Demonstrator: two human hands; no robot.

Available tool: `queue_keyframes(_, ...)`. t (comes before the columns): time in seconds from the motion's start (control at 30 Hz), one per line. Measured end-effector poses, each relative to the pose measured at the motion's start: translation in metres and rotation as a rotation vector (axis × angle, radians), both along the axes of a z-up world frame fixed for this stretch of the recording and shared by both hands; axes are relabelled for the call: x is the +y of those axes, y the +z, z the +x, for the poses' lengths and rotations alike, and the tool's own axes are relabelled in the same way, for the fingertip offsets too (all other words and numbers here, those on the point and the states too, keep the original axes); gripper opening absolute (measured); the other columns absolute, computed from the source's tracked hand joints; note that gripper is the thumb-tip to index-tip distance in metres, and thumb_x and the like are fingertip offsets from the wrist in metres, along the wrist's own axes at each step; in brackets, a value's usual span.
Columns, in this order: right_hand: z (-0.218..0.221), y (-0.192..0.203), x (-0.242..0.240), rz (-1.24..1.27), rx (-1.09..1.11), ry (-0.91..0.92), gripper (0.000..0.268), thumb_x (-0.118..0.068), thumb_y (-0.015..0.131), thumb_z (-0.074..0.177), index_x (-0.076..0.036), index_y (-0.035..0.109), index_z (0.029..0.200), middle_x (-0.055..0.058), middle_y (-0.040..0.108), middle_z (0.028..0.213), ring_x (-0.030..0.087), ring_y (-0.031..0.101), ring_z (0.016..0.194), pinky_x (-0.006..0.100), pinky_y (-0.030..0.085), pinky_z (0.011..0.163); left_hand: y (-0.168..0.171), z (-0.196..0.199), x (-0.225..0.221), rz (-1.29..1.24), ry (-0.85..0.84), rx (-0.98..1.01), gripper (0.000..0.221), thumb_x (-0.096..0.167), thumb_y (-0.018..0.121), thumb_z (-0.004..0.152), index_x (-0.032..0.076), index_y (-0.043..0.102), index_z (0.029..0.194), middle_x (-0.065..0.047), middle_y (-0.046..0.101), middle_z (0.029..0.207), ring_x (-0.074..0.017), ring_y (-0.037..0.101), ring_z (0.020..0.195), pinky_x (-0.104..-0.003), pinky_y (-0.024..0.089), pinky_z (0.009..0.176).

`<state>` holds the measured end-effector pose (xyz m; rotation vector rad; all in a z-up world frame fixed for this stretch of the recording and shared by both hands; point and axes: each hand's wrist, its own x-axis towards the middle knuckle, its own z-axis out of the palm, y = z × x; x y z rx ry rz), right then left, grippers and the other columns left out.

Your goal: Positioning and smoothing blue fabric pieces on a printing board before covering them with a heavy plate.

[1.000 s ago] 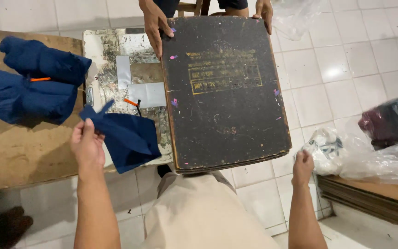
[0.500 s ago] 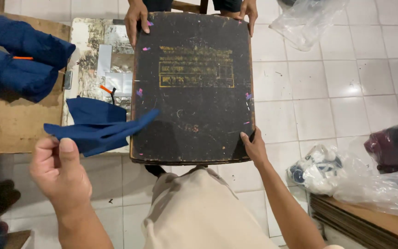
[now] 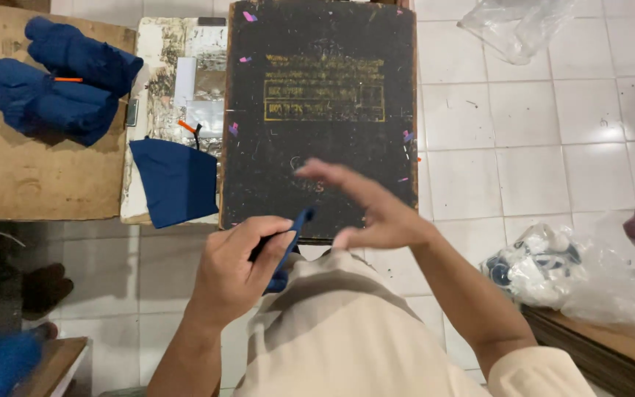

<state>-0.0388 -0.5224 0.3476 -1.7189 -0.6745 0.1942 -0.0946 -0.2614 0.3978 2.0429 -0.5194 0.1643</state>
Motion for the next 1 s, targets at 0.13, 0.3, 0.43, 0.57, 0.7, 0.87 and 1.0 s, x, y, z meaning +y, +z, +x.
queue_keyframes(0.13, -0.003, 0.027, 0.051, -0.022, -0.185, 0.238, 0.049, -0.04, 0.069, 0.092, -0.007, 0.055, 0.125, 0.012, 0.06, 0.121, 0.031, 0.059, 0.111, 0.043, 0.047, 0.102, -0.001, 0.016, 0.013, 0.058, -0.085, -0.149, 0.016, 0.016, 0.064, 0.1, 0.004, 0.068, 0.108, -0.008, 0.077, 0.104, -0.0213, 0.077, 0.085, -0.033, 0.06, 0.073)
queue_keyframes(0.3, 0.007, 0.032, 0.043, -0.096, -0.428, 0.006, 0.023, -0.028, 0.053, 0.106, -0.009, 0.066, 0.112, 0.005, 0.073, 0.102, 0.029, 0.065, 0.082, 0.04, 0.047, 0.078, -0.023, 0.04, 0.048, 0.05, -0.058, -0.005, 0.034, 0.029, 0.073, 0.092, 0.007, 0.067, 0.117, -0.004, 0.077, 0.106, -0.0146, 0.076, 0.088, -0.027, 0.062, 0.079)
queue_keyframes(0.43, 0.017, 0.055, 0.026, -0.025, -0.622, -0.218, 0.018, 0.003, 0.057, 0.087, 0.002, 0.069, 0.1, 0.013, 0.063, 0.075, 0.031, 0.057, 0.062, 0.042, 0.048, 0.065, -0.05, 0.078, 0.054, 0.224, -0.195, 0.034, 0.009, 0.012, 0.074, 0.092, 0.008, 0.072, 0.1, -0.008, 0.076, 0.083, -0.0264, 0.073, 0.07, -0.038, 0.056, 0.061)
queue_keyframes(0.57, 0.015, 0.065, -0.008, -0.048, -0.602, -0.552, 0.012, 0.001, 0.068, 0.095, 0.004, 0.061, 0.104, 0.023, 0.067, 0.09, 0.029, 0.069, 0.075, 0.033, 0.06, 0.066, -0.124, 0.101, 0.067, 0.534, -0.231, 0.193, 0.016, 0.014, 0.064, 0.091, 0.023, 0.077, 0.096, 0.004, 0.076, 0.087, -0.0267, 0.062, 0.08, -0.047, 0.047, 0.057)
queue_keyframes(0.7, 0.038, 0.038, -0.066, -0.087, -0.488, -0.71, 0.025, 0.024, 0.067, 0.097, 0.002, 0.059, 0.105, 0.023, 0.064, 0.092, 0.032, 0.067, 0.086, 0.036, 0.059, 0.076, -0.123, 0.141, 0.068, 0.244, -0.182, 0.023, 0.018, 0.003, 0.068, 0.084, 0.009, 0.075, 0.1, -0.006, 0.073, 0.098, -0.0279, 0.063, 0.093, -0.04, 0.049, 0.078)
queue_keyframes(0.87, 0.108, -0.003, -0.115, -0.383, -0.271, -0.746, 0.005, 0.009, 0.067, 0.105, 0.006, 0.064, 0.106, 0.016, 0.063, 0.1, 0.026, 0.059, 0.092, 0.035, 0.048, 0.079, -0.108, 0.232, 0.053, 0.022, 0.095, -0.086, 0.01, 0.0, 0.066, 0.096, 0.0, 0.073, 0.103, -0.011, 0.068, 0.09, -0.0198, 0.058, 0.073, -0.034, 0.046, 0.062)
queue_keyframes(1.0, 0.182, -0.056, -0.132, -0.305, -0.249, -0.822, 0.007, 0.008, 0.071, 0.109, 0.008, 0.069, 0.102, 0.016, 0.053, 0.092, 0.022, 0.053, 0.083, 0.041, 0.05, 0.076, -0.104, 0.31, 0.031, -0.052, 0.212, -0.069, 0.017, 0.003, 0.071, 0.094, 0.011, 0.081, 0.106, -0.015, 0.074, 0.081, -0.035, 0.072, 0.072, -0.042, 0.055, 0.063)
